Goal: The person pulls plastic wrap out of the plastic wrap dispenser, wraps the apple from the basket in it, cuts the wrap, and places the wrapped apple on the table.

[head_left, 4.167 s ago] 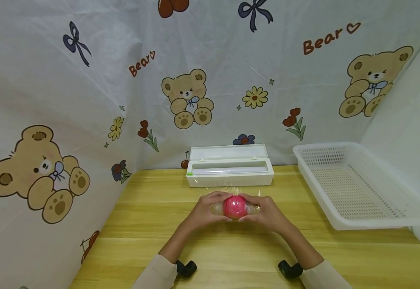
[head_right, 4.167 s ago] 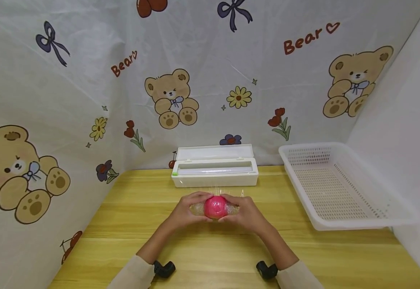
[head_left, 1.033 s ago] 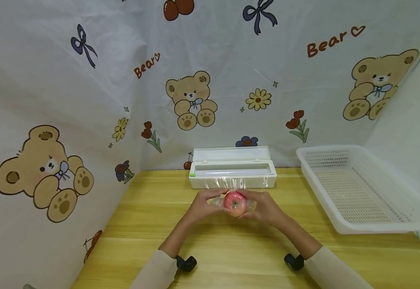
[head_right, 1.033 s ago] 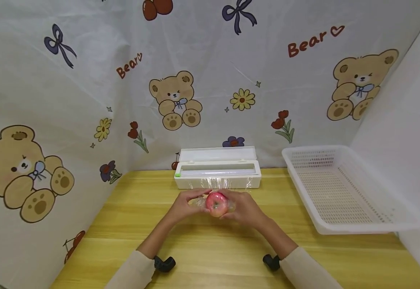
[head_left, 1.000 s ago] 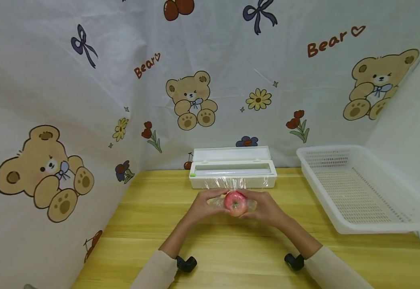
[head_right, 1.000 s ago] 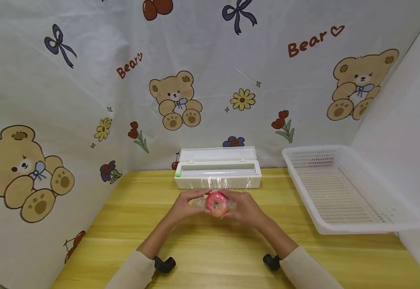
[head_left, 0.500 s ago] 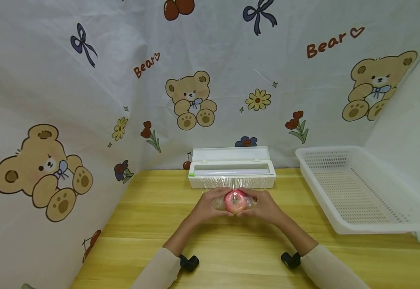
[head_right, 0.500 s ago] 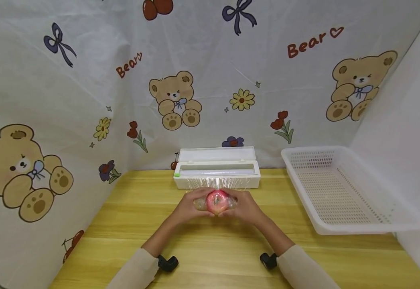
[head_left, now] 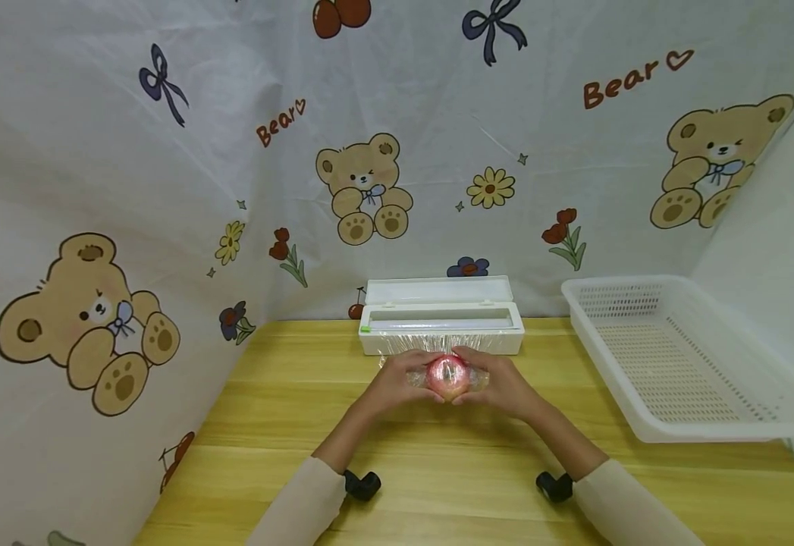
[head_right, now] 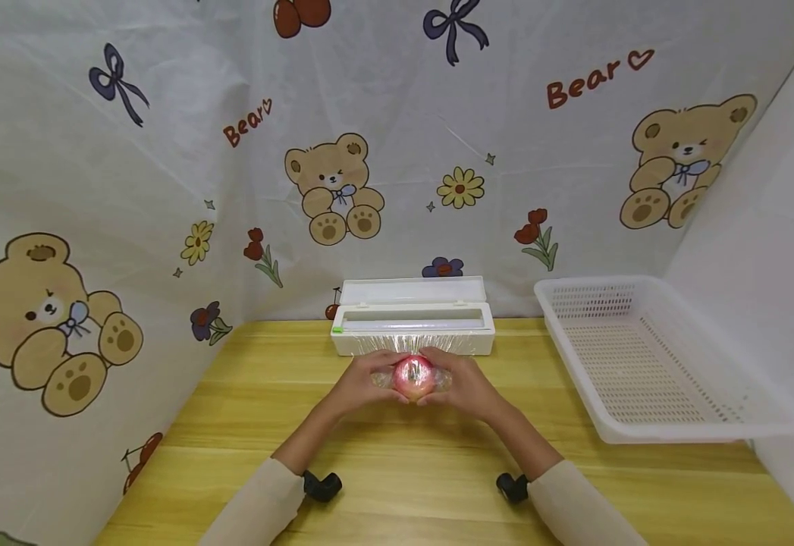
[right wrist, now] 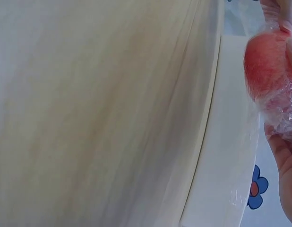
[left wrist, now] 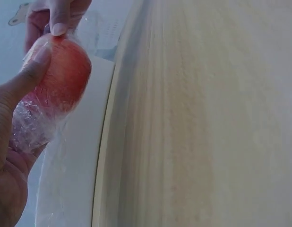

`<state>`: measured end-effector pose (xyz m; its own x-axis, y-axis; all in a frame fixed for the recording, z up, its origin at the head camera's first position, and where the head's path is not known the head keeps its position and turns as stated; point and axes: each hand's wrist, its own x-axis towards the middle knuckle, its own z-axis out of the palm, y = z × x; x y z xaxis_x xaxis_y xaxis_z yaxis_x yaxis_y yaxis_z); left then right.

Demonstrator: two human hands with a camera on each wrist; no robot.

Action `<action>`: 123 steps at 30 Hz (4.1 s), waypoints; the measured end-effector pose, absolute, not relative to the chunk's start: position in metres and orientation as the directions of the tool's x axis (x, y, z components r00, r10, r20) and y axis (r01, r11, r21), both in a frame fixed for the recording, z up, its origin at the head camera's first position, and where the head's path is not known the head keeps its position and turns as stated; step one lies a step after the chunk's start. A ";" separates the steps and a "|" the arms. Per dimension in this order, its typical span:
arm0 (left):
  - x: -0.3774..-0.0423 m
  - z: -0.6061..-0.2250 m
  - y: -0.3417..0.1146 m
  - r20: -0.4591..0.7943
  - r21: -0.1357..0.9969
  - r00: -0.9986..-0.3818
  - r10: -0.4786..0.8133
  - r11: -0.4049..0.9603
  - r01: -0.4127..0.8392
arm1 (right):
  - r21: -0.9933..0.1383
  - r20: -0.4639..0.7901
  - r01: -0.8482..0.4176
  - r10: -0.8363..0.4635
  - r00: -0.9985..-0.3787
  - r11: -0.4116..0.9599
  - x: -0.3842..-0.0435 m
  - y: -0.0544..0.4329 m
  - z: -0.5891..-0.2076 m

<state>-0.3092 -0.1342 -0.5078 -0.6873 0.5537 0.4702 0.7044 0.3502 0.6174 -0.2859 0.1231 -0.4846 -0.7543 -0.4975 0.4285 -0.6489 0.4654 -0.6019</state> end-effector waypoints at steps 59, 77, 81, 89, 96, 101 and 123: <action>-0.322 -0.525 -0.131 0.403 0.722 -0.818 0.411 0.406 0.560 | -0.676 0.379 -0.561 -0.428 -0.820 0.477 -0.311 0.114 -0.501; -0.326 -0.531 -0.130 0.368 0.746 -0.842 0.395 0.415 0.521 | -0.678 0.335 -0.541 -0.446 -0.830 0.498 -0.320 0.113 -0.506; -0.326 -0.529 -0.130 0.340 0.751 -0.857 0.387 0.437 0.495 | -0.680 0.333 -0.546 -0.458 -0.825 0.489 -0.321 0.114 -0.505; -0.320 -0.520 -0.133 0.301 0.730 -0.866 0.399 0.489 0.478 | -0.696 0.335 -0.555 -0.477 -0.813 0.457 -0.321 0.113 -0.501; -0.322 -0.504 -0.153 0.545 0.681 -0.808 0.224 0.443 0.583 | -0.682 0.296 -0.517 -0.452 -0.842 0.517 -0.319 0.112 -0.499; -0.334 -0.495 -0.183 0.652 0.649 -0.757 0.051 0.480 0.591 | -0.666 0.291 -0.517 -0.451 -0.844 0.538 -0.319 0.113 -0.499; -0.375 -0.515 -0.225 0.387 0.829 -0.916 0.106 0.395 0.396 | -0.633 0.348 -0.577 -0.476 -0.807 0.516 -0.318 0.116 -0.502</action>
<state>-0.3746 -0.2248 -0.5152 -0.9160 0.1059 0.3869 0.3959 0.3953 0.8289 -0.3179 0.1157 -0.5023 -0.8074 -0.4763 0.3484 -0.5774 0.5158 -0.6329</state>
